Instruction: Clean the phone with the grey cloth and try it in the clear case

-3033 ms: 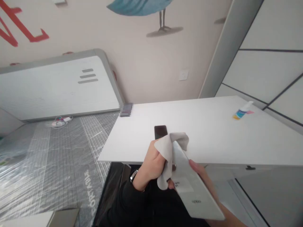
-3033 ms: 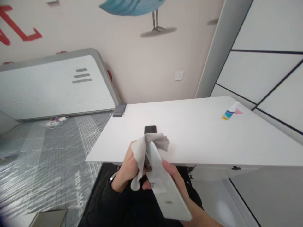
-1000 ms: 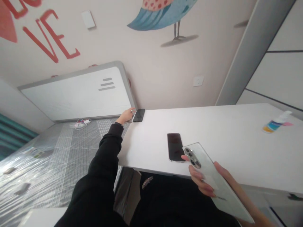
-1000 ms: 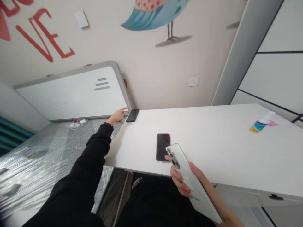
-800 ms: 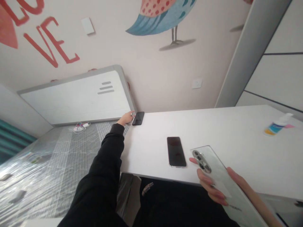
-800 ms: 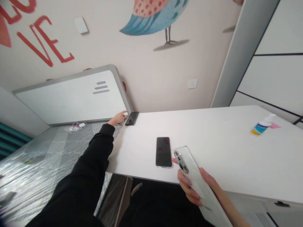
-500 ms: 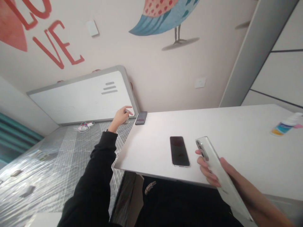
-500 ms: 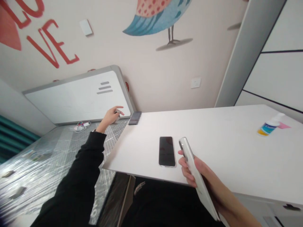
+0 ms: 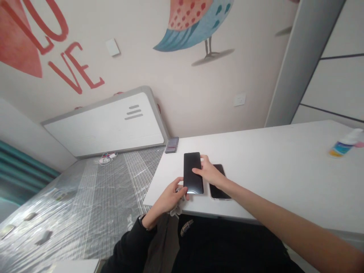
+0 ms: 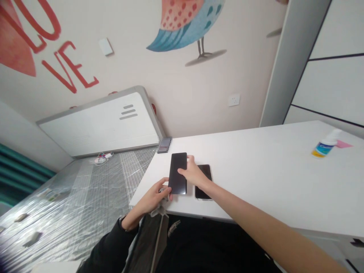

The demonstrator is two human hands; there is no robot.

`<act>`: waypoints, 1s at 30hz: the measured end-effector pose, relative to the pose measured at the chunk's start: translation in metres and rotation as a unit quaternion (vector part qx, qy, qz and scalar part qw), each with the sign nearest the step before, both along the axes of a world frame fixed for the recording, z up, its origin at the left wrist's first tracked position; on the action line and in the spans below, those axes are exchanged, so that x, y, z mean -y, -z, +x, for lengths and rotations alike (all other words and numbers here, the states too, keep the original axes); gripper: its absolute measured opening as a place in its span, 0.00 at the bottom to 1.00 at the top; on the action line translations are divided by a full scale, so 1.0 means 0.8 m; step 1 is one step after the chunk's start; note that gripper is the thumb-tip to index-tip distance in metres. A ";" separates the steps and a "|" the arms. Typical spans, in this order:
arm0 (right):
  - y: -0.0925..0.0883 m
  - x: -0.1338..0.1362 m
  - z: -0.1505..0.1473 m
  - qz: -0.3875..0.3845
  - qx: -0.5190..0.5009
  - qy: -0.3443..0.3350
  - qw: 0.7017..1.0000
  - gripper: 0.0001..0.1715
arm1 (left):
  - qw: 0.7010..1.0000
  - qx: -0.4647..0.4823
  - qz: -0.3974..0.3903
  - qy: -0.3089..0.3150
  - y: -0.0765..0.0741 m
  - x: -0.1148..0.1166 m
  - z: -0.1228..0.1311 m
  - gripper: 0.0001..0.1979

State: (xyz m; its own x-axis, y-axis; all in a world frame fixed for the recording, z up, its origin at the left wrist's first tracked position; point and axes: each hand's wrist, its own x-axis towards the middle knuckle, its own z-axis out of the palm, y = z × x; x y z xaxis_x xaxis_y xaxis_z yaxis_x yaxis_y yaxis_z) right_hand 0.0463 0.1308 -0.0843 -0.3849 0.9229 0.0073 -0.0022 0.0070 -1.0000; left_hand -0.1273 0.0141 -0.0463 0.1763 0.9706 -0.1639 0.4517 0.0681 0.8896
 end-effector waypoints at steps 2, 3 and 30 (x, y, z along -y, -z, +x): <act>-0.006 -0.020 0.006 0.043 0.052 -0.026 0.997 0.43 | 1.000 0.011 -0.012 0.011 0.005 -0.006 -0.012 0.29; -0.009 -0.030 0.010 0.064 0.080 -0.038 0.994 0.43 | 1.000 0.012 -0.018 0.019 0.006 -0.007 -0.016 0.30; -0.074 0.017 0.071 0.315 0.323 -0.074 0.889 0.10 | 0.893 -0.448 0.015 0.030 -0.020 -0.002 0.007 0.38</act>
